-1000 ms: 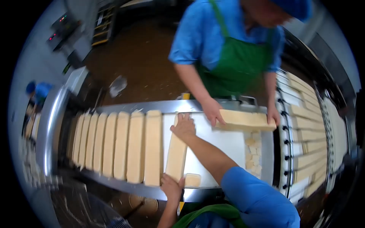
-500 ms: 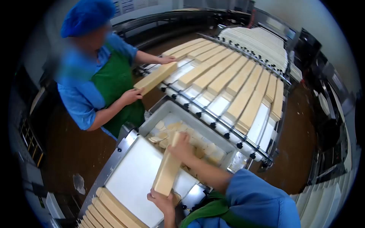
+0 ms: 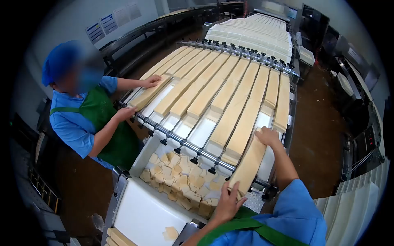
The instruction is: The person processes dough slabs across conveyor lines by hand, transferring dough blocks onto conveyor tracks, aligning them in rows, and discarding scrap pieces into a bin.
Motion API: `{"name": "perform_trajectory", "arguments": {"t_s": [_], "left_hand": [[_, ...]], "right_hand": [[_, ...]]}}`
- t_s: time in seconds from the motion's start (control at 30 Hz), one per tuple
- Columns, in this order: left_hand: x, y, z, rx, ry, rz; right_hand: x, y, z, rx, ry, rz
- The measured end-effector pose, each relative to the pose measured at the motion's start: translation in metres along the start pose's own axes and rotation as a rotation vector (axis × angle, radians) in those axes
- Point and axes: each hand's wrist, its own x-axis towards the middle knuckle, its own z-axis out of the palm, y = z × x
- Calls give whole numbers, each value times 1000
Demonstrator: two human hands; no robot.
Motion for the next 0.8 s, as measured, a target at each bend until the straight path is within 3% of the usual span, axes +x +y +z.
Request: {"name": "perform_trajectory", "arguments": {"t_s": [0.07, 0.27, 0.4, 0.53, 0.6, 0.67, 0.73, 0.77, 0.8], "left_hand": [[13, 4, 17, -54, -58, 28], [59, -1, 45, -215, -173, -86], [74, -5, 58, -140, -149, -35], [96, -16, 89, -170, -144, -121], [112, -51, 142, -243, -30, 51], [141, -37, 117, -403, -326, -100], [148, -56, 149, -296, -67, 124], [146, -53, 127, -277, 6, 81], [142, -35, 92, -326, -112, -21]], "right_hand": [[27, 1, -10, -239, -83, -123], [107, 6, -23, -267, -52, -74], [110, -1, -30, -262, -126, -4], [134, 20, -14, -312, 102, -18], [141, 25, -4, -461, 229, -70], [104, -4, -10, -229, 433, -171], [98, 8, 10, -241, 433, -302], [83, 0, 12, -202, 376, -341], [64, -8, 8, -170, 318, -368]]}}
